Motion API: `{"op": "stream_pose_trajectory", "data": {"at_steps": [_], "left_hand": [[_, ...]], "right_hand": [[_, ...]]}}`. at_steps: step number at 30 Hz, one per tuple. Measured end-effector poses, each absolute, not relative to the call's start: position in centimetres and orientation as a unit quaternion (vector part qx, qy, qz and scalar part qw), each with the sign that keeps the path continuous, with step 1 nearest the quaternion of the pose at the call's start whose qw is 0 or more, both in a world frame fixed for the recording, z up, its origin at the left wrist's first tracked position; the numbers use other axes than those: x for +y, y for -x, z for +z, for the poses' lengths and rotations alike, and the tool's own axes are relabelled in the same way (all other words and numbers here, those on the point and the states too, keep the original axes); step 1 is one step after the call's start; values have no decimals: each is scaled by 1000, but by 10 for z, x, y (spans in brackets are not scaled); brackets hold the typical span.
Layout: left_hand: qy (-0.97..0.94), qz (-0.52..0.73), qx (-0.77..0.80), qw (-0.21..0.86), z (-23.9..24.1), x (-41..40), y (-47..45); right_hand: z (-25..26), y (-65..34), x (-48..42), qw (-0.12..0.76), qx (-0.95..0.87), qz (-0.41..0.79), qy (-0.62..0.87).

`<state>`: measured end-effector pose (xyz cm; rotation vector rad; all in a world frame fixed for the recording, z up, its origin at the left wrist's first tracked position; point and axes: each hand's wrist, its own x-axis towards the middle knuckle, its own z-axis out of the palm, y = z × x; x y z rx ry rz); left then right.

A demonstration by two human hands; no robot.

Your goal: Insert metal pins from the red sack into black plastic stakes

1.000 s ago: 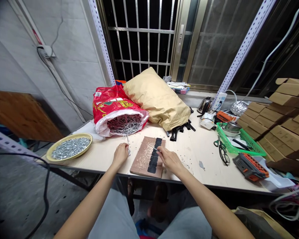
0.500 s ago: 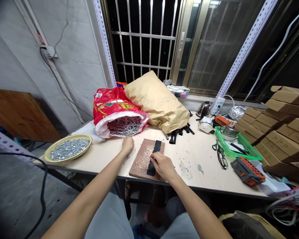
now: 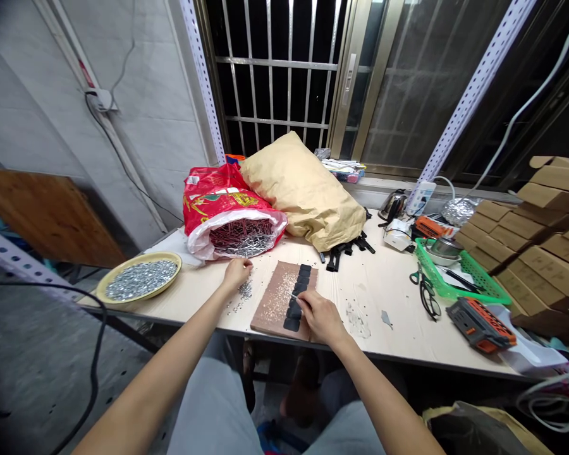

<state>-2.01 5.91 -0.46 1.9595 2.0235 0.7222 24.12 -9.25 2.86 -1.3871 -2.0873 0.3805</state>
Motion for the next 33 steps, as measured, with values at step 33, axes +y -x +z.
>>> {"op": "stream_pose_trajectory", "data": {"at_steps": [33], "left_hand": [[-261, 681, 367, 577, 10, -76, -81]], "right_hand": [[43, -204, -102, 255, -796, -15, 548]]}}
